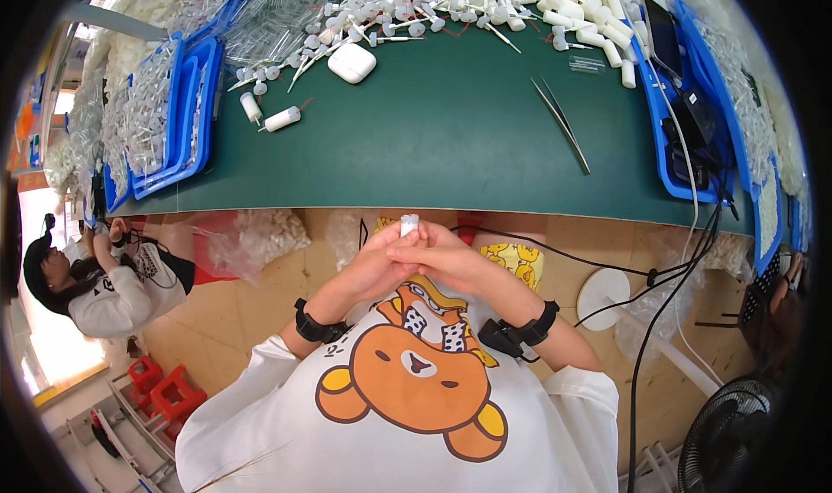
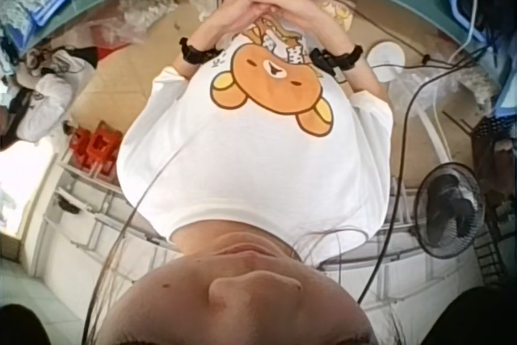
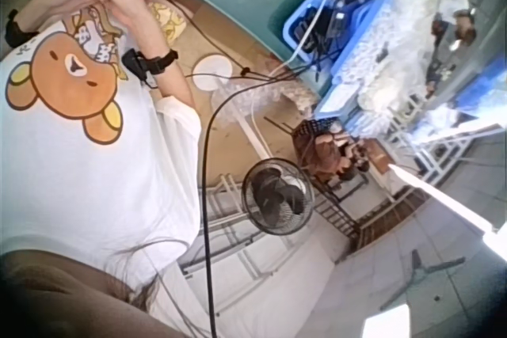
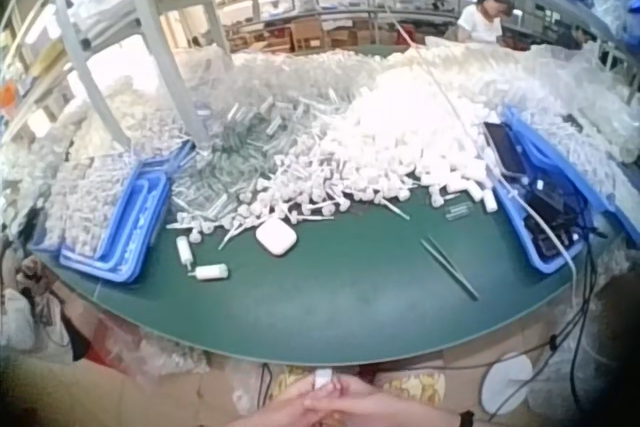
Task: Assembling small white plastic components and electronic parts at a workstation.
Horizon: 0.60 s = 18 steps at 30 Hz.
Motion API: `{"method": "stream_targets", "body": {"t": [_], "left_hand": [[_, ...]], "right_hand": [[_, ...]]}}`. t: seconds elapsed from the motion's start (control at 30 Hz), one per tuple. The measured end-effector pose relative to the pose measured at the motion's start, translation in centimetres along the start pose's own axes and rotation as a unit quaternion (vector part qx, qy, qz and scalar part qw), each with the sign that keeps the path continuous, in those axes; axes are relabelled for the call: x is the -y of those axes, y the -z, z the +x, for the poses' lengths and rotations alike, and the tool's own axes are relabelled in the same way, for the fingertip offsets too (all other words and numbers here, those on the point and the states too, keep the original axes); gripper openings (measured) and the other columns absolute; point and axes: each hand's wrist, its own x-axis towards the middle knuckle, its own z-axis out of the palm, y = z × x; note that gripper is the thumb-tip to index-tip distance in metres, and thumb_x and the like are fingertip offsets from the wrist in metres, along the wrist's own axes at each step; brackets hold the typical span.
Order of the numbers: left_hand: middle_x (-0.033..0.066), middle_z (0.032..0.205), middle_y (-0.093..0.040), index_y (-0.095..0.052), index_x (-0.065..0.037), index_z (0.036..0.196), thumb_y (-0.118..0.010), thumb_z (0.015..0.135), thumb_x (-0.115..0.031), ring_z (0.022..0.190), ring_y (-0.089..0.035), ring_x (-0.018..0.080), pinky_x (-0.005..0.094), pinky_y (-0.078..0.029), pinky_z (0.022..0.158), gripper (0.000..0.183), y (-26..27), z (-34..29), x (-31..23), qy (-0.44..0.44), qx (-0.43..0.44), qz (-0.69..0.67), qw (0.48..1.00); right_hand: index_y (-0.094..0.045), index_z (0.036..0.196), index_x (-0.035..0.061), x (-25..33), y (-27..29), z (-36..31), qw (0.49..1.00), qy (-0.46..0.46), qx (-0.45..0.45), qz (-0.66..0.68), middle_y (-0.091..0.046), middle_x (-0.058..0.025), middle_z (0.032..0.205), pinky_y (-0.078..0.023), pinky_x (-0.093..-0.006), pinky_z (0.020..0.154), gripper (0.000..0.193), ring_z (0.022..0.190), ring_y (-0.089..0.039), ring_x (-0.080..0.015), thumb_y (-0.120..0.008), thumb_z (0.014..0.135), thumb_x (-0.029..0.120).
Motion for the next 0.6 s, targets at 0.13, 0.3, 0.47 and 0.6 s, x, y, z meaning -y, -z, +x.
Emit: {"method": "stream_targets", "body": {"t": [0.13, 0.3, 0.47, 0.6], "left_hand": [[0.0003, 0.087, -0.046, -0.045, -0.006, 0.093, -0.04, 0.097, -0.027, 0.08, -0.046, 0.0077, 0.0233, -0.042, 0.071, 0.022, -0.5, 0.3, -0.1, -0.024, -0.008, 0.034, 0.999], [-0.0004, 0.084, -0.045, -0.046, -0.007, 0.092, -0.042, 0.096, -0.023, 0.075, -0.043, 0.0078, 0.0226, -0.039, 0.067, 0.016, 0.0, 0.7, 0.9, -0.025, -0.084, 0.022, 0.996], [-0.0002, 0.085, -0.046, -0.047, -0.007, 0.091, -0.042, 0.096, -0.02, 0.076, -0.044, 0.0076, 0.0225, -0.038, 0.066, 0.014, -1.5, 0.8, 0.7, -0.049, -0.078, 0.008, 0.996], [-0.0016, 0.082, -0.043, -0.045, -0.01, 0.09, -0.042, 0.095, -0.019, 0.073, -0.041, 0.007, 0.0215, -0.036, 0.066, 0.011, -1.5, 1.6, 1.7, -0.093, -0.066, 0.004, 0.993]], "right_hand": [[-0.052, 0.097, 0.004, 0.4, -1.0, 0.1, 0.999, 0.002, -0.019, 0.03, -0.054, 0.0005, 0.087, -0.04, -0.0181, 0.06, 0.021, 0.075, -0.05, -0.0024, -0.064, 0.083, 0.014], [-0.055, 0.088, 0.0041, -0.2, -0.8, 0.8, 0.997, 0.009, -0.071, 0.029, -0.054, 0.001, 0.081, -0.039, -0.0184, 0.056, 0.015, 0.07, -0.049, -0.0028, -0.065, 0.081, 0.012], [-0.055, 0.087, 0.0043, 1.0, -0.7, 0.8, 0.994, -0.027, -0.104, 0.019, -0.055, -0.0003, 0.081, -0.039, -0.0191, 0.055, 0.014, 0.069, -0.05, -0.0043, -0.066, 0.078, 0.009], [-0.055, 0.087, 0.0051, 1.3, 0.8, 1.3, 0.995, -0.057, -0.085, -0.015, -0.055, -0.0005, 0.081, -0.039, -0.0188, 0.055, 0.017, 0.069, -0.05, -0.0045, -0.067, 0.076, 0.008]]}}
